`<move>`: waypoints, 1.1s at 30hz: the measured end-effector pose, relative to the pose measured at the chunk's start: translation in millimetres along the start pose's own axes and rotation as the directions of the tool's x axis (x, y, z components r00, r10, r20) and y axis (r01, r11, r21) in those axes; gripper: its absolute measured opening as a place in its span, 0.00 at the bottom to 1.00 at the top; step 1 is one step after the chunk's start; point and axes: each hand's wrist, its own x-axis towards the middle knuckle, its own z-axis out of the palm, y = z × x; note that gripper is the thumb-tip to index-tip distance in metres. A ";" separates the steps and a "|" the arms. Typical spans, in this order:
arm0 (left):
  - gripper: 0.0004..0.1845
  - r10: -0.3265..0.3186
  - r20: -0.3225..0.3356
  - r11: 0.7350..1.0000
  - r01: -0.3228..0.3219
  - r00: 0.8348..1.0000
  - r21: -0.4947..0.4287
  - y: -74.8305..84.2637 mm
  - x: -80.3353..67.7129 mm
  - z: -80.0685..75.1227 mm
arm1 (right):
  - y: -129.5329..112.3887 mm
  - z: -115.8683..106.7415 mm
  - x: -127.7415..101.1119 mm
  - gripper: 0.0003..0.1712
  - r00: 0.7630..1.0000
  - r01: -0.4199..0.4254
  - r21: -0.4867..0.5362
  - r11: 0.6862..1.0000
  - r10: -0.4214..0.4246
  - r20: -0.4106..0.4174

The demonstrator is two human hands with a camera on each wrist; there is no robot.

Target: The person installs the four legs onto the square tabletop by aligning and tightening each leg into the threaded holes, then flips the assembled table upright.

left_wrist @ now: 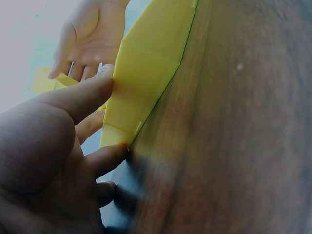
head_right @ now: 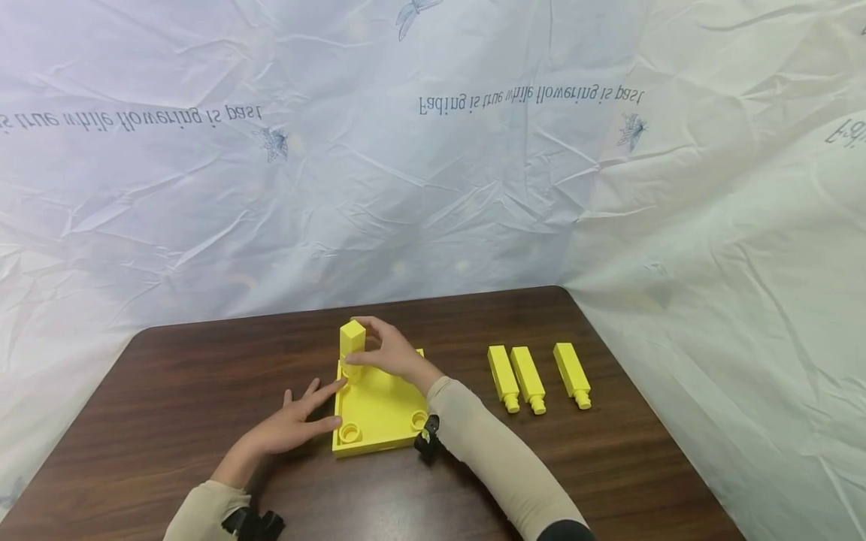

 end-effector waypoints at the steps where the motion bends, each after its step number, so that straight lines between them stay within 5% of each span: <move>1: 0.42 0.001 -0.003 1.000 -0.001 1.000 -0.003 -0.5 -0.1 0.2 | -0.3 -0.3 0.4 0.43 1.000 0.003 0.009 1.000 -0.003 0.003; 10: 0.40 0.018 -0.026 1.000 -0.018 0.999 -0.002 -4.3 -0.3 2.2 | -1.8 2.4 0.6 0.32 0.999 0.026 -0.037 0.999 -0.028 -0.032; 19: 0.40 -0.036 -0.001 0.999 0.036 0.999 0.028 -3.2 2.2 0.9 | -3.6 10.1 -1.4 0.20 0.992 0.060 -0.144 0.988 -0.075 -0.099; 33: 0.40 -0.033 0.000 0.999 0.033 0.999 0.026 -3.6 3.0 0.2 | -4.6 27.4 -6.2 0.20 0.970 0.061 -0.190 0.980 -0.103 -0.221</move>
